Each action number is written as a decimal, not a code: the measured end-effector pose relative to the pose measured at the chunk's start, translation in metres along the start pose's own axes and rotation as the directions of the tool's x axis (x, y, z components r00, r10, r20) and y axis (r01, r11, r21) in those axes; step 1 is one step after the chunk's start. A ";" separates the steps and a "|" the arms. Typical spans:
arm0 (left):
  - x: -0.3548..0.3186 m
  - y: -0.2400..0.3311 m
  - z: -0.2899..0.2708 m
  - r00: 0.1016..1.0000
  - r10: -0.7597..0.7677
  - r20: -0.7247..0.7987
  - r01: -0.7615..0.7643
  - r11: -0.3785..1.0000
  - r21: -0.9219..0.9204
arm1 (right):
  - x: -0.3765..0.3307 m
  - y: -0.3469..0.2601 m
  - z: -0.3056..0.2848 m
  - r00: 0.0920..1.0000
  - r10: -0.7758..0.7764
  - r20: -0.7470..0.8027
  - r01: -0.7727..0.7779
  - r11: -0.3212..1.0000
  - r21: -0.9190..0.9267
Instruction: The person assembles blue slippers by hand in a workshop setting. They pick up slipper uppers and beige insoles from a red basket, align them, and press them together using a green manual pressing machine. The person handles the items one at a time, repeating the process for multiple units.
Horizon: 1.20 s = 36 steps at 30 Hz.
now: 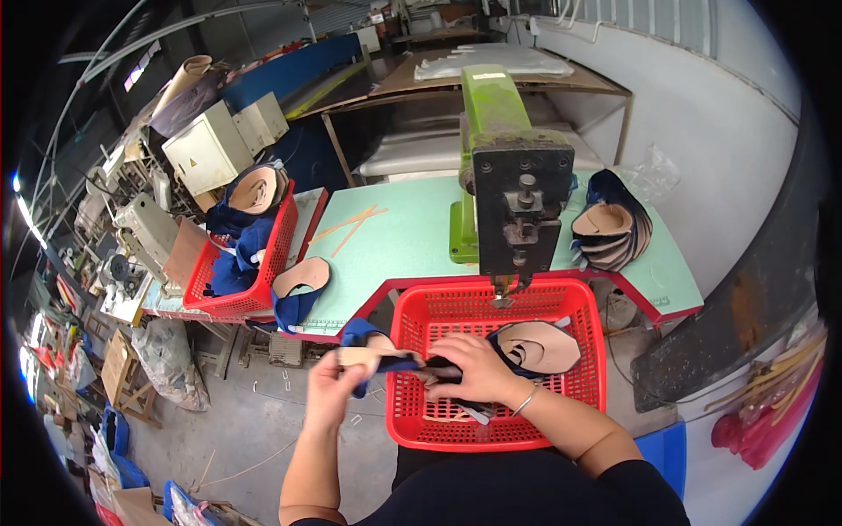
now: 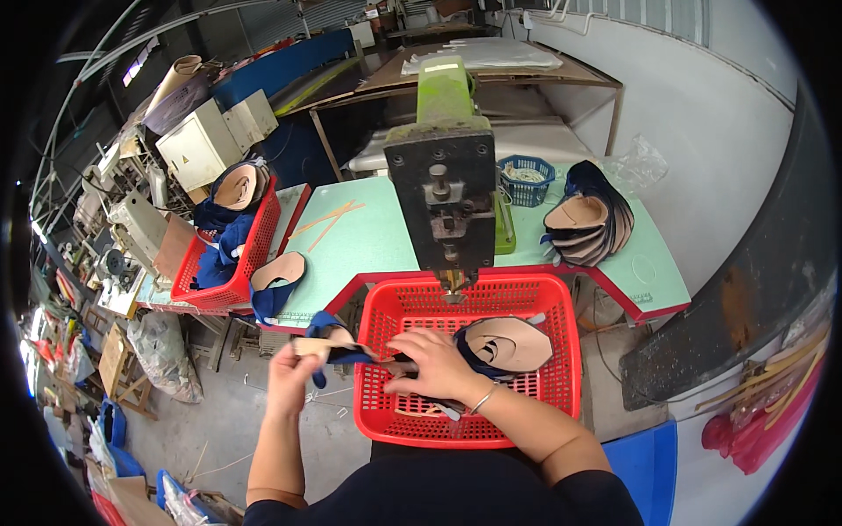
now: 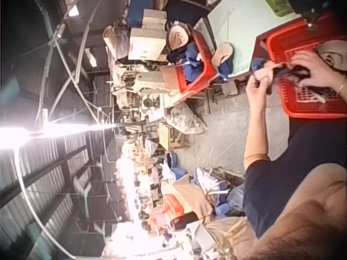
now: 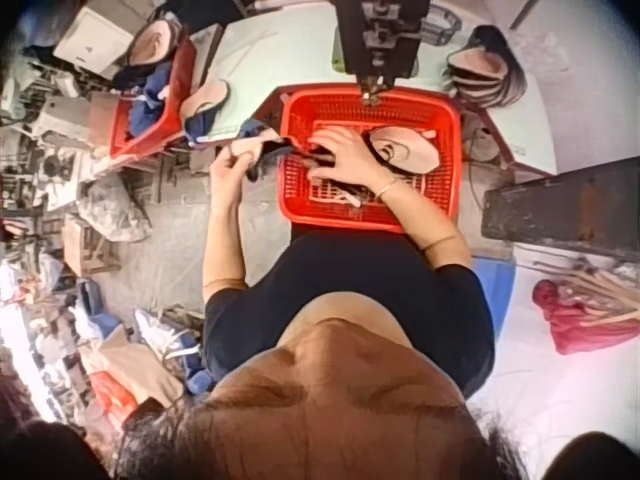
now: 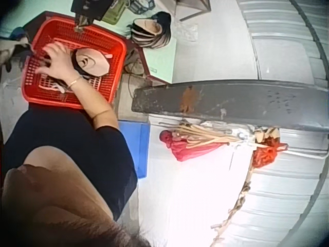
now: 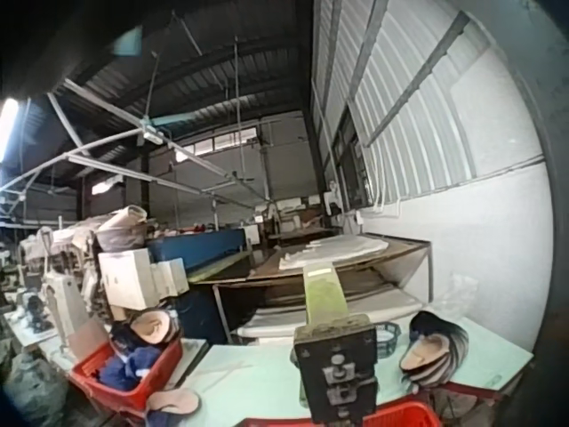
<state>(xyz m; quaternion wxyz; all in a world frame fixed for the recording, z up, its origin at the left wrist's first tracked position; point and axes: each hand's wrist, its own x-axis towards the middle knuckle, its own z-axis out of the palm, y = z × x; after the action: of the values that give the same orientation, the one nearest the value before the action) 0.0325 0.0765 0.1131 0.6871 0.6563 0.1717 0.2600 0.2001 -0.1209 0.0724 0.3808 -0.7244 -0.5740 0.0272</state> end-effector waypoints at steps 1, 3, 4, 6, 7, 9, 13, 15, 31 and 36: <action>0.001 0.001 -0.008 0.998 0.055 -0.018 -0.056 0.996 -0.063 | -0.017 0.008 0.005 0.990 0.103 0.092 -0.075 0.960 -0.270; 0.000 0.005 -0.013 0.993 0.105 -0.060 -0.108 0.993 -0.050 | -0.062 0.054 0.039 0.940 0.210 0.269 -0.072 0.892 -0.446; -0.001 0.004 -0.013 0.990 0.120 -0.071 -0.124 0.990 -0.068 | -0.078 0.058 0.050 0.957 0.176 0.230 -0.065 0.905 -0.420; -0.001 0.002 0.000 1.000 0.024 -0.010 -0.024 0.999 -0.033 | -0.084 0.046 0.042 0.974 0.119 0.191 -0.041 0.928 -0.371; -0.003 0.000 0.010 0.999 -0.032 0.024 0.033 0.999 -0.008 | -0.083 0.044 0.037 0.981 0.133 0.140 -0.109 0.980 -0.168; -0.006 -0.002 0.032 0.984 -0.095 0.149 0.098 0.995 -0.013 | -0.074 0.045 0.018 0.981 0.188 0.051 -0.195 0.945 0.263; -0.004 0.003 0.075 0.899 -0.185 0.398 0.160 0.982 0.097 | -0.045 -0.023 -0.045 0.936 0.188 -0.297 0.041 0.781 0.624; -0.006 -0.006 0.092 0.904 -0.131 0.408 0.107 0.991 0.080 | -0.053 -0.022 -0.047 0.932 0.307 -0.194 -0.126 0.773 0.622; -0.026 -0.105 0.063 0.981 -0.052 0.189 0.070 0.994 -0.088 | -0.117 0.089 -0.084 0.494 0.022 -0.869 -0.733 0.548 -0.403; -0.031 -0.118 0.045 0.990 -0.136 0.034 0.136 0.878 -0.459 | -0.212 0.176 -0.051 0.482 0.777 -0.405 -0.560 0.628 0.539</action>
<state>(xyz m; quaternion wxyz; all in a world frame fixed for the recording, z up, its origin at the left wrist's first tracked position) 0.0494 0.0212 -0.0035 0.8396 0.4613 0.1508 0.2442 0.2953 -0.3374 -0.0785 0.6168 -0.7829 -0.0711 0.0398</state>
